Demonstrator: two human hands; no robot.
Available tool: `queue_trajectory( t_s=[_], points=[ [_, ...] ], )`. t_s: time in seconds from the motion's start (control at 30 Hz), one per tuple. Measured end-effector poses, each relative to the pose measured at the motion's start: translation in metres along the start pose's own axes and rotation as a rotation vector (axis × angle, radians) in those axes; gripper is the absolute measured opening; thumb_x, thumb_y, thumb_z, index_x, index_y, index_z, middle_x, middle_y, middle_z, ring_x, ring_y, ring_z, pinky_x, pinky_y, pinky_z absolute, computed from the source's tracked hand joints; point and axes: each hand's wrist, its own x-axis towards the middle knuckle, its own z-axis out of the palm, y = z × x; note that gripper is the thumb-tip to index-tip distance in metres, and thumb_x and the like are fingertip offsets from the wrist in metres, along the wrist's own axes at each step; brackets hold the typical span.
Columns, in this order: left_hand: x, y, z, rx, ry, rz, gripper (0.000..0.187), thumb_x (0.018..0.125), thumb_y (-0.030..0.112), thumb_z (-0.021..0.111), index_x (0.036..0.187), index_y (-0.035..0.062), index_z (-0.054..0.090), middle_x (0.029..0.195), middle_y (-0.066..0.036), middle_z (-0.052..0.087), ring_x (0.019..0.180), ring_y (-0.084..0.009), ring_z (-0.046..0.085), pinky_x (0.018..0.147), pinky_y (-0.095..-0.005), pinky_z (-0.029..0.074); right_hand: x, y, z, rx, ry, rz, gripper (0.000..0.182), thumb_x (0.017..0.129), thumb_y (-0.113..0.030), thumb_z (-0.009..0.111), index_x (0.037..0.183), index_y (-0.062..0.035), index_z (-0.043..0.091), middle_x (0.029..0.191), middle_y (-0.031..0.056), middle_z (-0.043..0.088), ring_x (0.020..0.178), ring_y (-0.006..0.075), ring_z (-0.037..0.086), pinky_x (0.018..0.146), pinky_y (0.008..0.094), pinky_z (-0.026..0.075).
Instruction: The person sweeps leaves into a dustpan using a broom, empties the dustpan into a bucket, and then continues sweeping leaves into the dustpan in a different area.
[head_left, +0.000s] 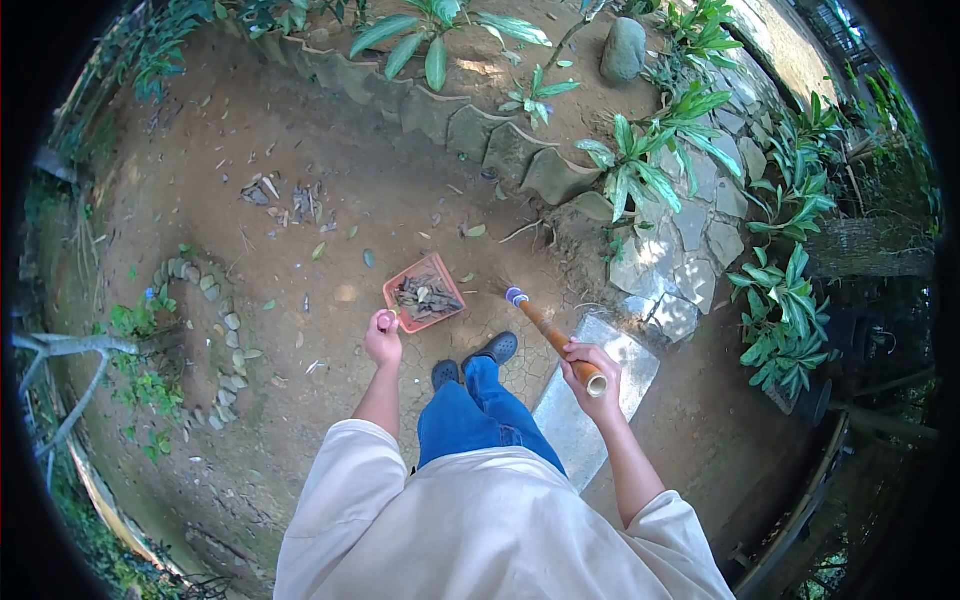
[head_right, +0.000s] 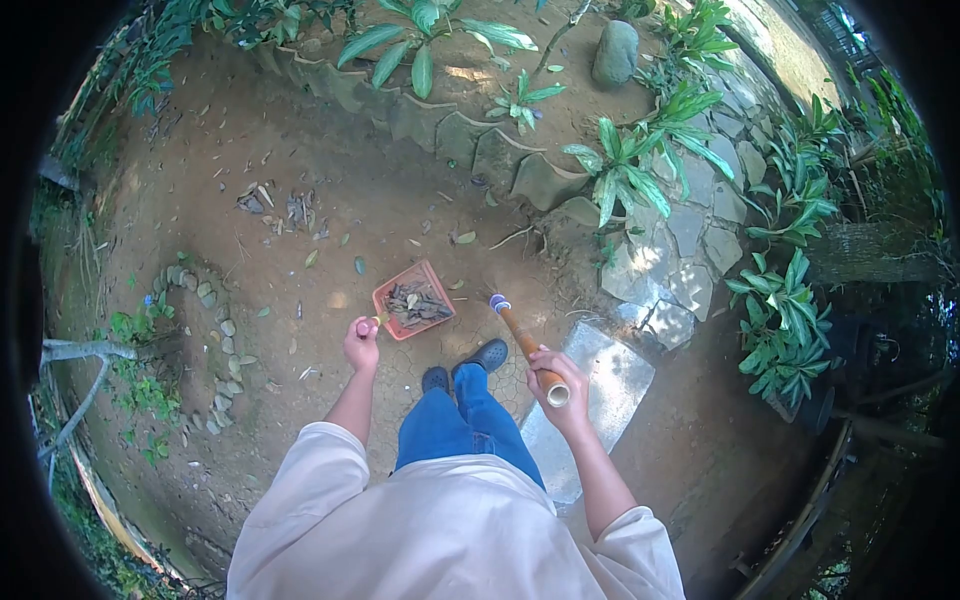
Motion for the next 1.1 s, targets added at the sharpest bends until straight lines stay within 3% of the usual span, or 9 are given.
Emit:
queue_trajectory(
  t_s=[0.23,0.37,0.47,0.57,0.87,1.0,1.1],
  points=[
    [0.002,-0.018,0.003,-0.016,-0.007,0.027,0.04,0.078,0.006,0.082,0.115,0.0106,0.069,0.106,-0.01,0.073,0.098,-0.024,0.07,0.09,-0.0361,0.054,-0.012,-0.015,-0.024,0.133,0.089,0.166,0.019,0.076,0.011,0.076,0.086,-0.0015,0.065,0.1,0.0116,0.074,0.105,0.0271,0.071,0.098,0.0392,0.055],
    [-0.001,-0.013,0.004,0.028,-0.006,-0.004,0.04,0.077,0.006,0.083,0.114,0.0099,0.069,0.105,-0.009,0.073,0.098,-0.0233,0.069,0.09,-0.0358,0.054,-0.01,-0.023,-0.035,0.14,0.103,0.112,0.02,0.077,0.011,0.076,0.087,-0.0018,0.064,0.1,0.0117,0.073,0.105,0.0267,0.071,0.098,0.0401,0.055],
    [-0.005,-0.01,0.008,-0.01,0.018,0.026,0.04,0.076,0.01,0.083,0.113,0.0124,0.069,0.104,-0.012,0.073,0.095,-0.0308,0.069,0.085,-0.0406,0.054,-0.004,-0.03,-0.037,0.09,0.106,0.066,0.02,0.077,0.011,0.075,0.088,-0.0021,0.064,0.1,0.0113,0.073,0.105,0.0266,0.071,0.098,0.0403,0.055],
    [-0.008,-0.008,0.007,-0.02,0.021,0.037,0.039,0.076,0.009,0.083,0.112,0.0129,0.069,0.102,-0.012,0.073,0.093,-0.0309,0.07,0.085,-0.0409,0.054,-0.002,-0.035,-0.038,0.043,0.114,0.039,0.021,0.077,0.011,0.075,0.088,-0.0023,0.064,0.099,0.0111,0.073,0.104,0.0264,0.071,0.097,0.0398,0.055],
    [-0.01,-0.01,0.008,-0.138,0.076,-0.017,0.037,0.074,0.009,0.085,0.108,0.0124,0.071,0.097,-0.01,0.074,0.09,-0.0266,0.07,0.082,-0.0383,0.055,0.01,-0.018,-0.046,0.013,0.162,0.013,0.02,0.077,0.01,0.075,0.089,-0.0024,0.065,0.1,0.0111,0.074,0.109,0.0287,0.071,0.095,0.0385,0.054],
    [-0.016,0.01,0.008,-0.102,0.157,-0.084,0.038,0.074,0.008,0.085,0.109,0.0104,0.071,0.098,-0.009,0.074,0.09,-0.024,0.071,0.082,-0.0362,0.055,0.049,-0.003,-0.046,-0.01,0.135,-0.023,0.018,0.079,0.009,0.075,0.089,-0.0022,0.065,0.101,0.0111,0.074,0.108,0.0304,0.071,0.094,0.0382,0.054],
    [-0.01,-0.014,0.036,-0.208,0.218,-0.12,0.038,0.074,0.008,0.085,0.11,0.0085,0.071,0.098,-0.008,0.074,0.09,-0.0213,0.07,0.083,-0.0353,0.056,0.087,0.027,-0.04,-0.018,0.08,-0.1,0.018,0.078,0.009,0.075,0.088,-0.0018,0.065,0.1,0.0116,0.074,0.107,0.0313,0.072,0.094,0.0394,0.055]
  ],
)
